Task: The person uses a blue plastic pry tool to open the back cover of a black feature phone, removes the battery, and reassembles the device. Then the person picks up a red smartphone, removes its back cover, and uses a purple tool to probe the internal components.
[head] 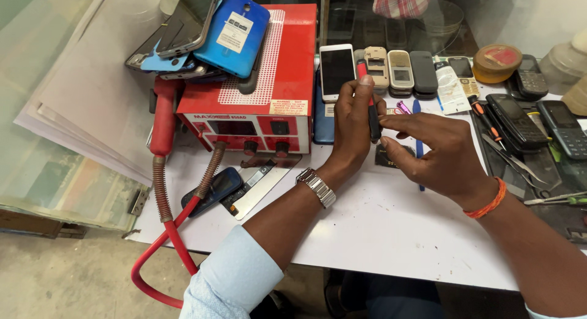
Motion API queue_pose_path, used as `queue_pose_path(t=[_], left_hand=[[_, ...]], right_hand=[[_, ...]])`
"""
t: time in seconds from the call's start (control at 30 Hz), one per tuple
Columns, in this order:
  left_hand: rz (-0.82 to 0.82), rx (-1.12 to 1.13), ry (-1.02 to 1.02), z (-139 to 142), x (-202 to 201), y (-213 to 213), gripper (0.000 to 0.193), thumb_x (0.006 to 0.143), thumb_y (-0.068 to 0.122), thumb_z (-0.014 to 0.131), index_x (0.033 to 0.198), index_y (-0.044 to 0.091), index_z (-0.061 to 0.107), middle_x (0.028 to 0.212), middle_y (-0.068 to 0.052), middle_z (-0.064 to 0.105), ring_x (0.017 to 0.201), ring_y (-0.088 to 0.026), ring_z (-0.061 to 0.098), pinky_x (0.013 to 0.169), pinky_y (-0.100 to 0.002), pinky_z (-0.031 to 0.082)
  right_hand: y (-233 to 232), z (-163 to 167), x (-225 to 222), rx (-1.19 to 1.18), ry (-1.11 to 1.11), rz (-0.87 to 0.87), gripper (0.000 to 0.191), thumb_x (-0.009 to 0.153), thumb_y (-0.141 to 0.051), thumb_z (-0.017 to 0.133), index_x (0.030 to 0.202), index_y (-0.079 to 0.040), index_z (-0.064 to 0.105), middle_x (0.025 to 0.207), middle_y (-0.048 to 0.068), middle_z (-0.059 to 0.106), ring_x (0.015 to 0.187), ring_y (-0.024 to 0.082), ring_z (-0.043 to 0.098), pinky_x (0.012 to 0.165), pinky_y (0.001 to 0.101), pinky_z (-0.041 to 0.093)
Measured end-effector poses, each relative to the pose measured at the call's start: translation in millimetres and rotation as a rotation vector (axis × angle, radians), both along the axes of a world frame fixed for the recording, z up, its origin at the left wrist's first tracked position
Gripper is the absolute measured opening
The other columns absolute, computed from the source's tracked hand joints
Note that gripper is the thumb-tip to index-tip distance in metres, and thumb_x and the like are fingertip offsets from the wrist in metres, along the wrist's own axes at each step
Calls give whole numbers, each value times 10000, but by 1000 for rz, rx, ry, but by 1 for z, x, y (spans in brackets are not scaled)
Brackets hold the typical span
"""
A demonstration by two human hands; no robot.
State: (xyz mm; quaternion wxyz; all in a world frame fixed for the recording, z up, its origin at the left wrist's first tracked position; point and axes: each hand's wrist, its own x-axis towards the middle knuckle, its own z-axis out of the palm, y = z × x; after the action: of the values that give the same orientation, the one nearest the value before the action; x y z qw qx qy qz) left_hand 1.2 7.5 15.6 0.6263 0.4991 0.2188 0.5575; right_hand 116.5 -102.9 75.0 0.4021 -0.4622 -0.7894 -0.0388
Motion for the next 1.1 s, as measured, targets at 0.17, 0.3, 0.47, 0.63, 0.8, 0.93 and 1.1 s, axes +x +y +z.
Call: queue_pose_path(t=[0.17, 0.3, 0.47, 0.63, 0.8, 0.93, 1.1], left_hand=[[12, 4, 12, -2, 1, 2, 524, 1020, 553, 487, 1093, 34, 499, 710, -33, 574, 593, -80, 557, 518, -229, 469], [65, 13, 35, -3, 4, 0, 523, 1014, 541, 477, 1124, 30, 501, 708, -22, 574, 599, -73, 575, 516, -221, 480], [115, 99, 71, -3, 2, -1, 557, 1045, 536, 470, 1177, -4, 510, 757, -45, 602, 665, -81, 589, 588, -223, 495], [168, 150, 151, -3, 1, 2, 579, 1039, 528, 465, 1227, -15, 530, 879, -91, 688, 807, -119, 671, 688, -262, 540], [172, 138, 165, -4, 2, 2, 594, 1039, 535, 451, 1253, -13, 533, 910, -100, 691, 858, -143, 681, 746, -292, 558], [223, 195, 163, 1, -2, 0, 630, 1075, 558, 416, 1273, -22, 563, 931, -94, 673, 822, -121, 639, 695, -273, 535], [18, 132, 82, 7, 1, -18, 607, 1003, 557, 371, 1250, 18, 501, 793, -62, 679, 572, -113, 643, 458, -251, 501]], right_hand=[[1, -2, -1, 2, 1, -12, 272, 847, -92, 791, 1097, 3, 736, 1042, 152, 763, 870, 237, 760, 741, 312, 598], [-1, -3, -2, -38, 29, -32, 288, 852, -89, 780, 1123, -3, 731, 1054, 145, 762, 851, 216, 764, 739, 302, 605], [0, -4, -6, -56, 70, -44, 424, 846, -63, 747, 1252, 30, 665, 1125, 168, 751, 879, 231, 769, 727, 295, 623], [1, -9, -11, 31, 40, -45, 592, 847, -9, 715, 1404, 75, 534, 1194, 218, 714, 946, 284, 759, 799, 331, 627], [-1, -15, -18, -16, -52, -160, 633, 842, 40, 683, 1454, 61, 524, 1034, 213, 710, 856, 308, 717, 757, 382, 593], [4, -11, -12, -35, -41, -264, 550, 893, 59, 641, 1438, 51, 564, 1030, 209, 703, 883, 288, 726, 748, 369, 607], [13, -8, 3, -56, 334, -105, 468, 955, 105, 501, 1413, 56, 588, 1298, 203, 691, 1149, 242, 713, 854, 309, 646]])
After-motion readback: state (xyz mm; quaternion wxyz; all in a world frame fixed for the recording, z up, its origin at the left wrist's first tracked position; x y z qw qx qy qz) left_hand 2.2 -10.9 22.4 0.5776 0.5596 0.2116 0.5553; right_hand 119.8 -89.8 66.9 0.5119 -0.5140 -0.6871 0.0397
